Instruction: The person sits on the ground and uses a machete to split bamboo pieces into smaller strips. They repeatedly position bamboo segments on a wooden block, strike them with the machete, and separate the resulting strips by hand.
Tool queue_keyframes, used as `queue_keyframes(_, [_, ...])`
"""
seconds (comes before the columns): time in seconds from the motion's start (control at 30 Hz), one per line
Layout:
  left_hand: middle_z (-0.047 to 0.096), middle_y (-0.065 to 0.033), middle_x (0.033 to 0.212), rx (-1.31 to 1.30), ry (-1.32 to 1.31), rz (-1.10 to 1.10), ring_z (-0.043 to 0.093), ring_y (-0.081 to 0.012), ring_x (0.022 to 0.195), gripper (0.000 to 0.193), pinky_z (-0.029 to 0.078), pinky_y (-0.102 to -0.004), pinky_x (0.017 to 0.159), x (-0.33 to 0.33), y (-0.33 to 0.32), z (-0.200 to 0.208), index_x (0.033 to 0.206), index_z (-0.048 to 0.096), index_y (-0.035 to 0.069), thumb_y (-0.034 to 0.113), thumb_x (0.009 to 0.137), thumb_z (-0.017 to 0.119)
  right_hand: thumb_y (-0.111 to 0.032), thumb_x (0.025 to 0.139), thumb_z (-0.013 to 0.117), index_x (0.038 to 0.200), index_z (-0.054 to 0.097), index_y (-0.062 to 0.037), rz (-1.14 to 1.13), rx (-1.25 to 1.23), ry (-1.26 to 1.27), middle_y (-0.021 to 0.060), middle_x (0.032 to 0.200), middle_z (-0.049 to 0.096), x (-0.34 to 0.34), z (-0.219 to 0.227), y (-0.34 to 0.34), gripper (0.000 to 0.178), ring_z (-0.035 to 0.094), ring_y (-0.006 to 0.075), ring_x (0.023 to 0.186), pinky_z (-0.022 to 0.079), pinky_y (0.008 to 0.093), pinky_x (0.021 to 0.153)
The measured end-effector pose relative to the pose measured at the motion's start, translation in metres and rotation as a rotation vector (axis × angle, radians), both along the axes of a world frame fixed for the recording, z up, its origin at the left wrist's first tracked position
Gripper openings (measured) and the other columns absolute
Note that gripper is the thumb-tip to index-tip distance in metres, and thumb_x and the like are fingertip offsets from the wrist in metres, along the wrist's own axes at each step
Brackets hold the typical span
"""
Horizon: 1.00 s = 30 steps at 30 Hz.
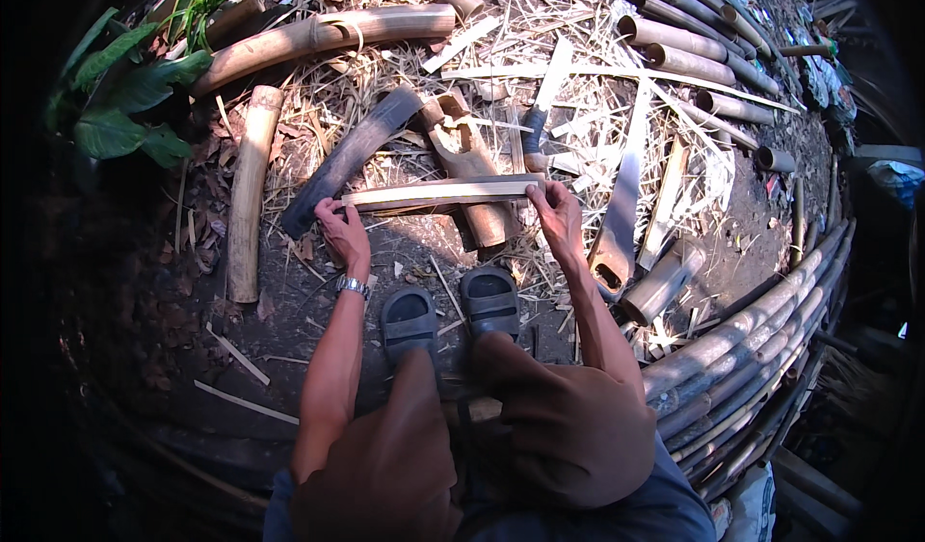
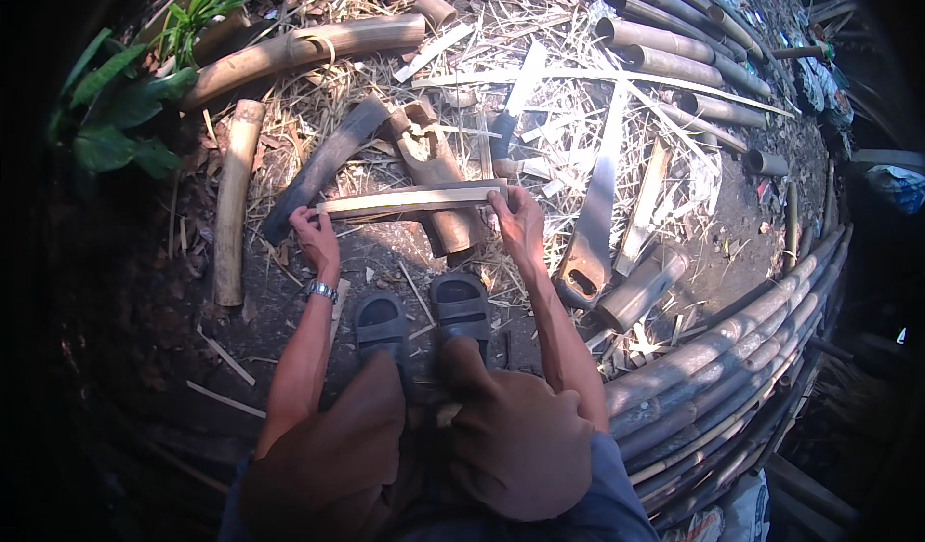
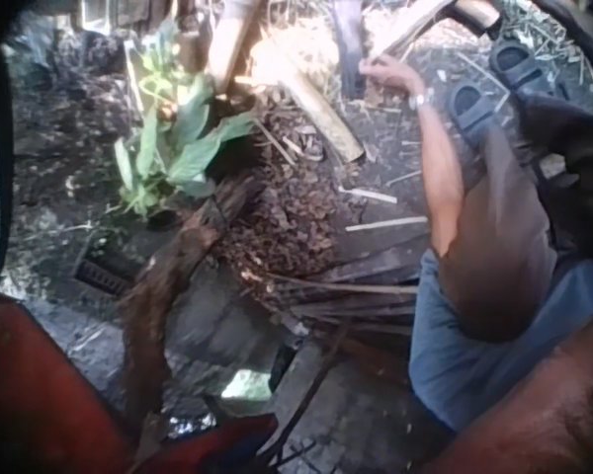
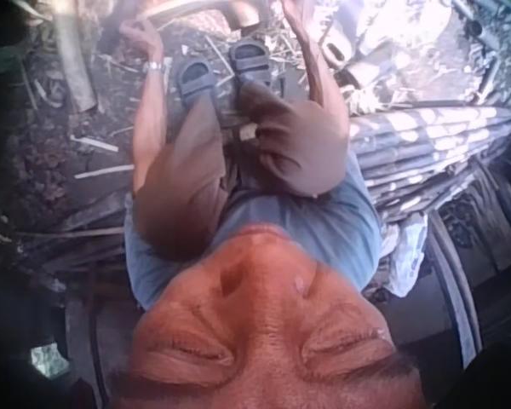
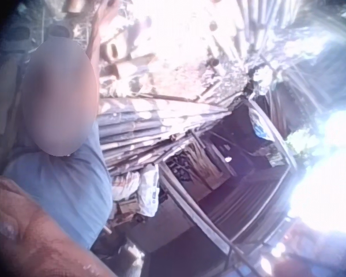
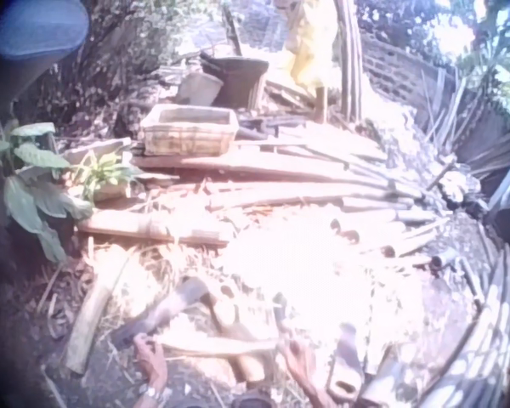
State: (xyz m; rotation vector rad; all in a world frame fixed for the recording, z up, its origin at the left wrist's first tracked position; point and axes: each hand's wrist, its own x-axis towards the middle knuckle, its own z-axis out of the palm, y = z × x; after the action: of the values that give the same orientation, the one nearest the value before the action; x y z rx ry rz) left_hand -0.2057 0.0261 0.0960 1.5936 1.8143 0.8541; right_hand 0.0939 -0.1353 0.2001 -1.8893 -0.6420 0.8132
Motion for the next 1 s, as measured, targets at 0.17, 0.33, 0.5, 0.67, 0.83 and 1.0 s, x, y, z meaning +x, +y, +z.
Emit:
queue_keyframes(0.17, [0.055,-0.0152,0.107,0.248,0.237,0.012,0.055,-0.0289,0.101,0.040,0.044,-0.0405,0.084,0.037,-0.019,0.038,0.122,0.043,0.002,0.015,0.089,0.060,-0.030,0.092,0.065,0.096,0.065,0.0019,-0.004,0.017,0.005,-0.0006,0.074,0.059,0.017,-0.014,-0.010,0.032,0.048,0.0080,0.067,0.039,0.0248,0.060])
queue_keyframes(0.33, [0.050,-0.0173,0.115,0.324,0.053,-0.998,0.051,-0.0317,0.105,0.045,0.041,-0.0413,0.095,0.086,-0.004,0.155,0.125,0.046,0.003,0.014,0.085,0.064,-0.029,0.089,0.064,0.088,0.063,0.0028,0.027,-0.007,-0.097,0.0081,0.070,0.060,0.011,0.005,0.000,0.032,0.053,0.0153,0.064,0.044,0.0344,0.059])
queue_keyframes(0.5, [0.043,-0.0240,0.136,0.298,0.550,-1.511,0.043,-0.0373,0.127,0.082,0.036,-0.0429,0.106,0.151,-0.023,0.194,0.139,0.034,-0.003,0.030,0.076,0.074,-0.028,0.086,0.065,0.087,0.060,0.0042,-0.033,0.029,-0.144,0.0118,0.069,0.059,0.014,0.018,-0.007,0.033,0.054,0.0189,0.064,0.044,0.0357,0.060])
queue_keyframes(0.67, [0.045,-0.0239,0.131,0.472,0.536,-1.338,0.044,-0.0361,0.126,0.096,0.036,-0.0436,0.105,0.189,-0.037,0.130,0.142,0.025,-0.008,0.026,0.068,0.075,-0.027,0.081,0.066,0.081,0.057,0.0025,-0.071,0.222,-0.307,0.0119,0.066,0.056,-0.006,0.010,0.009,0.031,0.052,0.0193,0.061,0.043,0.0367,0.058])
queue_keyframes(0.83, [0.057,-0.0216,0.112,0.335,0.290,-1.068,0.057,-0.0368,0.102,0.057,0.044,-0.0468,0.086,0.215,-0.059,0.083,0.136,0.036,0.000,0.009,0.084,0.056,-0.025,0.083,0.065,0.079,0.054,0.0023,-0.103,0.240,-0.271,0.0188,0.069,0.053,0.002,0.006,0.000,0.030,0.053,0.0318,0.066,0.043,0.0422,0.062])
queue_keyframes(1.0, [0.055,-0.0193,0.119,0.328,0.356,-1.079,0.054,-0.0377,0.109,0.061,0.040,-0.0521,0.094,0.222,-0.066,0.074,0.135,0.037,0.002,0.007,0.078,0.057,-0.024,0.090,0.063,0.111,0.059,0.0010,-0.094,0.198,-0.488,0.0211,0.096,0.063,0.013,-0.006,-0.052,0.033,0.063,0.0349,0.087,0.049,0.0421,0.077])
